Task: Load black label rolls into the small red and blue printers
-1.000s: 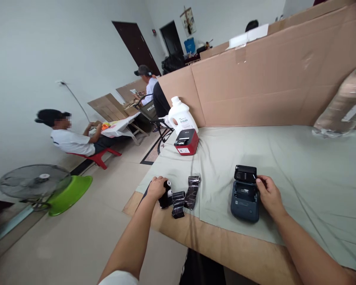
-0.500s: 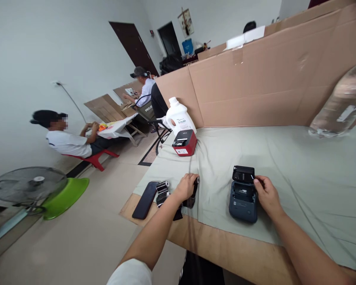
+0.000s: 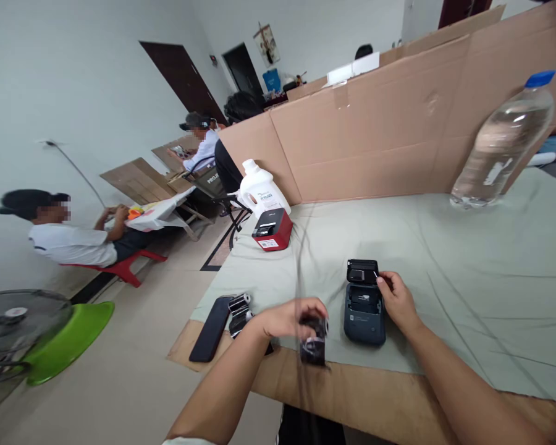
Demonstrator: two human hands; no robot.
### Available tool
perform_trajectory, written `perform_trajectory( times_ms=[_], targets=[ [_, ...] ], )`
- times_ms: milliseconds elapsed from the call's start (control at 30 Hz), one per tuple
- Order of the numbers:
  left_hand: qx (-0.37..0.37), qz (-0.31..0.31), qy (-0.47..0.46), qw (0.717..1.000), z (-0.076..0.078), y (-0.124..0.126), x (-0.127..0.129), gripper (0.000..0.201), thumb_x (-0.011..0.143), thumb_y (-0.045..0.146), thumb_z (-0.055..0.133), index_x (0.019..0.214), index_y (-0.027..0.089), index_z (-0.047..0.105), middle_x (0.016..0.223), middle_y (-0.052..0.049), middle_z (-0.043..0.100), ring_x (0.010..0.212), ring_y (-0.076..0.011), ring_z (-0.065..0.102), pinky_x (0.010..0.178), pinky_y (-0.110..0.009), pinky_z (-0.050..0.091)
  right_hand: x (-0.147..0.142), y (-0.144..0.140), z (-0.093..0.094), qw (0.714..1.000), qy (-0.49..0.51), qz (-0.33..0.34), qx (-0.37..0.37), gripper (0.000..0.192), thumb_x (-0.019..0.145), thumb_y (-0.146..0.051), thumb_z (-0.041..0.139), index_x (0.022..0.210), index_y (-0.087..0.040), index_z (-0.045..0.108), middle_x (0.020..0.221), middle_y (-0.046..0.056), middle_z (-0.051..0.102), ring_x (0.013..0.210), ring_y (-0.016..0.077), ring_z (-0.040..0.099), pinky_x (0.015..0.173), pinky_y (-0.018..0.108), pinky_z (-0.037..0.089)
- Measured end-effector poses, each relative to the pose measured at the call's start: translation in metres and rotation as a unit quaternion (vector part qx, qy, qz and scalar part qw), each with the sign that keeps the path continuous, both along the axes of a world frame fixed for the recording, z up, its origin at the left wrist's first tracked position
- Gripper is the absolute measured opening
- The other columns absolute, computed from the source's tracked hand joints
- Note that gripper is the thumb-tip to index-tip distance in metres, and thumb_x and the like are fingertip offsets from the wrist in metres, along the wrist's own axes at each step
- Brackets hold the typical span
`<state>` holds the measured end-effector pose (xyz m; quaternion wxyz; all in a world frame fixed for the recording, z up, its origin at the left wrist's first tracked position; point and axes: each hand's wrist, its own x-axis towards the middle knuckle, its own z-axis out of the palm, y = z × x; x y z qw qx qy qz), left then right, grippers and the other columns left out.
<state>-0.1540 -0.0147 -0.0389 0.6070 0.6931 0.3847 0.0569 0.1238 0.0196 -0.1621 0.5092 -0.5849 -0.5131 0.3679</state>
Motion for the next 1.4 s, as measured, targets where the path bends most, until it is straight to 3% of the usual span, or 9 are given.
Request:
perform_trajectory(
  times_ms=[67, 100, 167, 233, 400, 733, 1033, 1233, 1400],
  targets=[
    [-0.099, -0.141, -0.034, 0.984, 0.015, -0.005, 0.025, 0.043, 0.069, 0.021, 0.070, 0.109, 0.016, 0.056, 0.095, -0.005, 0.067, 0.085, -0.0174, 0.063, 0.079, -0.030, 0.050, 0.000, 0.000, 0.000, 1.000, -0.004, 0.000, 0.003, 0.043, 0.083, -0.057, 0.048, 0.101, -0.019, 0.059, 0.099, 0.010, 0.069, 0.092, 0.0250, 0.063, 0.087, 0.043, 0.048],
    [-0.080, -0.160, -0.028, 0.983, 0.020, -0.005, 0.038, 0.042, 0.068, 0.020, 0.070, 0.108, 0.016, 0.058, 0.095, -0.005, 0.067, 0.086, -0.0177, 0.063, 0.079, -0.030, 0.050, 0.000, 0.000, -0.001, 1.000, -0.006, 0.000, 0.006, 0.043, 0.084, -0.057, 0.048, 0.101, -0.020, 0.059, 0.099, 0.010, 0.069, 0.092, 0.0250, 0.063, 0.087, 0.043, 0.048],
    [0.066, -0.110, 0.012, 0.992, 0.021, -0.002, 0.062, 0.040, 0.066, 0.015, 0.067, 0.105, 0.017, 0.060, 0.100, -0.005, 0.065, 0.090, -0.0184, 0.061, 0.083, -0.031, 0.049, 0.000, 0.000, -0.001, 1.000, -0.009, 0.003, 0.011, 0.042, 0.084, -0.057, 0.048, 0.101, -0.020, 0.059, 0.098, 0.010, 0.069, 0.093, 0.0247, 0.063, 0.087, 0.043, 0.048],
    [0.208, -0.037, 0.044, 0.976, 0.014, 0.005, 0.082, 0.041, 0.063, 0.011, 0.063, 0.103, 0.017, 0.061, 0.103, -0.006, 0.063, 0.093, -0.0190, 0.059, 0.087, -0.032, 0.048, 0.001, 0.000, -0.002, 1.000, -0.010, 0.004, 0.013, 0.042, 0.084, -0.057, 0.047, 0.101, -0.021, 0.058, 0.098, 0.009, 0.069, 0.092, 0.0247, 0.063, 0.086, 0.042, 0.048],
    [0.295, -0.002, 0.057, 0.954, -0.012, 0.021, 0.111, 0.043, 0.061, 0.010, 0.060, 0.103, 0.017, 0.057, 0.103, -0.006, 0.062, 0.090, -0.0186, 0.059, 0.084, -0.030, 0.049, 0.001, 0.000, 0.001, 1.000, -0.017, 0.001, 0.011, 0.041, 0.083, -0.057, 0.047, 0.099, -0.021, 0.059, 0.097, 0.009, 0.069, 0.092, 0.0251, 0.063, 0.086, 0.043, 0.048],
    [0.385, -0.018, 0.217, 0.897, -0.021, 0.031, 0.119, 0.035, 0.069, 0.022, 0.059, 0.104, 0.018, 0.057, 0.096, -0.007, 0.067, 0.095, -0.0256, 0.059, 0.095, -0.044, 0.039, 0.001, -0.001, 0.005, 1.000, -0.013, 0.003, 0.005, 0.039, 0.083, -0.055, 0.048, 0.099, -0.020, 0.058, 0.097, 0.009, 0.070, 0.089, 0.0245, 0.064, 0.082, 0.041, 0.050],
    [0.359, -0.057, 0.207, 0.908, -0.015, 0.029, 0.120, 0.037, 0.073, 0.018, 0.055, 0.110, 0.018, 0.061, 0.104, -0.008, 0.068, 0.098, -0.0258, 0.061, 0.098, -0.044, 0.039, 0.001, -0.001, 0.003, 1.000, -0.017, 0.004, 0.006, 0.040, 0.083, -0.055, 0.048, 0.100, -0.020, 0.058, 0.098, 0.009, 0.070, 0.090, 0.0250, 0.065, 0.082, 0.041, 0.050],
    [0.373, -0.047, 0.217, 0.901, -0.024, 0.029, 0.119, 0.038, 0.082, 0.016, 0.050, 0.118, 0.019, 0.061, 0.114, -0.010, 0.062, 0.110, -0.0280, 0.054, 0.097, -0.046, 0.040, 0.001, 0.000, 0.003, 1.000, -0.021, 0.006, 0.001, 0.040, 0.084, -0.055, 0.047, 0.101, -0.021, 0.057, 0.099, 0.009, 0.069, 0.091, 0.0249, 0.064, 0.084, 0.041, 0.049],
    [0.367, 0.027, 0.188, 0.911, -0.037, 0.028, 0.120, 0.038, 0.083, 0.022, 0.058, 0.121, 0.018, 0.059, 0.118, -0.012, 0.056, 0.113, -0.0270, 0.052, 0.100, -0.045, 0.041, 0.001, 0.000, 0.002, 1.000, -0.015, 0.006, 0.000, 0.041, 0.083, -0.055, 0.047, 0.101, -0.020, 0.057, 0.099, 0.010, 0.069, 0.092, 0.0254, 0.064, 0.085, 0.042, 0.049]
  ],
)
